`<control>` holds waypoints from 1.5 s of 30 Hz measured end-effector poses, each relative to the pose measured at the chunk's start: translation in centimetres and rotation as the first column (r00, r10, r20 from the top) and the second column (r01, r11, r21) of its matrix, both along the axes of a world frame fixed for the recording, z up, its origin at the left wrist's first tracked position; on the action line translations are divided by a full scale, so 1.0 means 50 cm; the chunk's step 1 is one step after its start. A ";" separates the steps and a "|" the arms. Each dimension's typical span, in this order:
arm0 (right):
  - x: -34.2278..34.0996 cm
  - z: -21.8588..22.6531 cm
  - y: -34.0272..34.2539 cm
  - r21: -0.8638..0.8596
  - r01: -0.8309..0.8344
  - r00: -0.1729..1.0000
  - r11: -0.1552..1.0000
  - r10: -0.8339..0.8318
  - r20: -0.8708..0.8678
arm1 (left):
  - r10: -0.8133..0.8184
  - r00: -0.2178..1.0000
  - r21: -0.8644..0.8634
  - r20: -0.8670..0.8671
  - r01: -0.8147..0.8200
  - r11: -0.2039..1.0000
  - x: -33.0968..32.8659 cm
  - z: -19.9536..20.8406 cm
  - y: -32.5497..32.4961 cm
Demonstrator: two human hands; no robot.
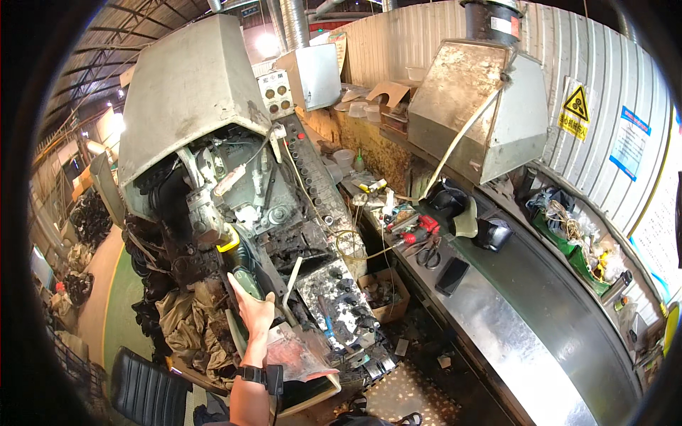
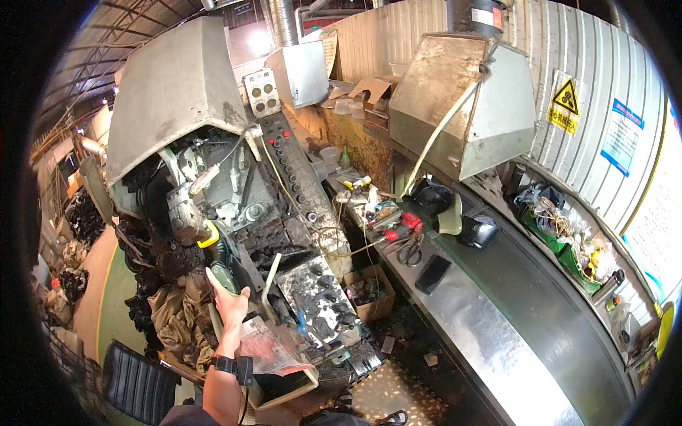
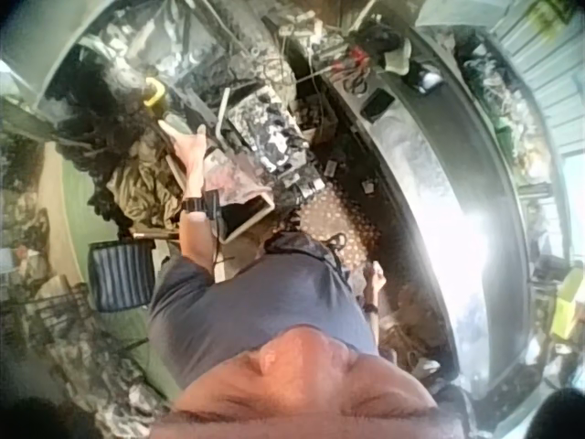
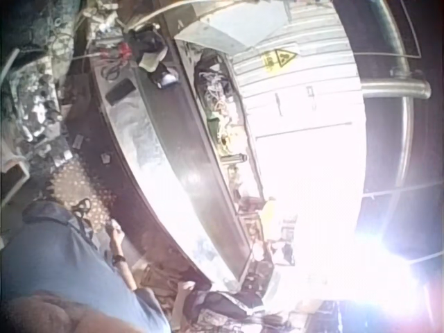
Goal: Operating a lasting machine to shape shoe uppers in a factory.
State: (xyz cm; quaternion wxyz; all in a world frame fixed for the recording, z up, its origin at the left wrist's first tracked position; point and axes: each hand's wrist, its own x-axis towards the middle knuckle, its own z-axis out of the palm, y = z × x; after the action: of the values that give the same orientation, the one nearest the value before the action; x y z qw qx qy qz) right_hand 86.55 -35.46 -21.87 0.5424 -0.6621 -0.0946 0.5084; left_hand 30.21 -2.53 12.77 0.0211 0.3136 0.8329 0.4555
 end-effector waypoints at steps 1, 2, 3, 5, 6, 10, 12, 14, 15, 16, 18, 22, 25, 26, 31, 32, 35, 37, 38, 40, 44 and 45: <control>0.010 -0.007 0.023 0.031 -0.004 1.000 1.000 0.003 0.005 | 0.002 1.000 0.001 -0.001 -0.002 1.000 -0.001 -0.002 -0.001; 0.019 -0.013 0.044 0.075 0.002 1.000 0.997 -0.003 0.010 | 0.004 1.000 0.028 0.000 -0.004 1.000 -0.005 -0.006 0.000; 0.033 -0.017 0.071 0.129 0.009 1.000 0.992 -0.011 0.019 | 0.000 1.000 0.056 0.003 0.000 0.998 -0.005 -0.013 0.008; 0.058 -0.007 0.133 0.139 -0.025 0.993 0.990 0.009 0.114 | -0.001 1.000 0.068 0.007 0.000 0.998 -0.017 -0.038 0.027; 0.063 0.024 0.172 0.081 -0.049 0.980 0.996 0.033 0.196 | -0.007 1.000 0.068 0.014 0.006 0.998 -0.025 -0.058 0.040; 0.017 0.237 0.318 0.229 -0.027 0.996 0.973 0.008 0.084 | 0.021 0.944 0.271 -0.330 0.073 0.960 -0.089 -0.093 0.059; 0.027 0.301 0.354 0.191 -0.122 0.987 0.974 0.097 0.131 | -0.190 0.950 0.265 0.250 0.122 0.957 -0.054 -0.018 0.018; 0.022 0.378 0.389 0.146 -0.237 0.965 0.960 0.216 0.146 | -0.387 0.914 0.271 -0.122 0.406 0.873 0.121 0.051 -0.062; 0.016 0.384 0.407 0.273 -0.241 0.969 0.931 0.217 0.114 | -0.444 0.886 0.317 0.135 0.386 0.866 0.195 0.101 -0.126; 0.013 0.391 0.422 0.394 -0.250 0.968 0.884 0.231 0.097 | -0.467 0.795 0.337 0.389 0.349 0.875 0.243 0.124 -0.169; -0.010 0.432 0.465 0.442 -0.301 0.947 0.845 0.320 0.035 | -0.440 0.747 0.178 0.498 0.408 0.895 0.348 0.172 -0.207; -0.054 0.463 0.504 0.476 -0.013 0.861 0.880 0.252 -0.442 | -0.348 -0.030 0.328 0.937 0.418 0.847 0.387 0.094 -0.187; -0.061 0.521 0.469 0.643 0.208 0.722 0.737 0.328 -0.609 | -0.200 -0.203 0.274 0.958 0.457 0.846 0.466 -0.012 -0.151; -0.026 0.470 0.446 0.616 0.190 0.683 0.765 0.347 -0.642 | -0.169 -0.202 0.253 0.965 0.539 0.804 0.496 -0.044 -0.154; -0.001 0.568 0.333 0.689 0.308 0.875 0.656 0.089 -0.476 | -0.024 -0.366 0.290 0.930 0.695 0.657 0.563 -0.136 -0.128; 0.008 0.572 0.316 0.683 0.319 0.878 0.657 0.067 -0.475 | -0.028 -0.430 0.354 0.903 0.704 0.615 0.580 -0.138 -0.126; 0.026 0.602 0.270 0.755 0.219 0.944 0.618 0.062 -0.325 | 0.033 -0.448 0.375 0.893 0.783 0.496 0.609 -0.150 -0.120; 0.028 0.617 0.244 0.797 0.174 0.976 0.578 0.003 -0.216 | 0.073 -0.502 0.452 0.862 0.826 0.336 0.635 -0.140 -0.127; 0.026 0.630 0.229 0.820 0.143 0.986 0.555 -0.011 -0.165 | 0.107 -0.496 0.462 0.861 0.854 0.239 0.646 -0.139 -0.132; 0.028 0.650 0.204 0.863 0.018 1.000 0.504 0.004 -0.023 | 0.281 -0.550 0.524 0.787 0.835 0.167 0.698 -0.102 -0.140; -0.006 0.726 0.178 0.885 -0.015 0.995 0.466 -0.078 0.058 | 0.332 -0.626 0.628 0.706 0.769 0.116 0.745 -0.051 -0.145; -0.006 0.728 0.174 0.886 -0.032 0.992 0.462 -0.092 0.084 | 0.360 -0.578 0.579 0.732 0.807 0.118 0.748 -0.047 -0.138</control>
State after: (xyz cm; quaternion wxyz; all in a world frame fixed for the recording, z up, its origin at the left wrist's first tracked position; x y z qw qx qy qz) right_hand 86.23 -26.78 14.52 0.8090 -0.3157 -0.3650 0.3356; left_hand 67.61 -9.44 10.40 0.9681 0.1690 0.1829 -0.0282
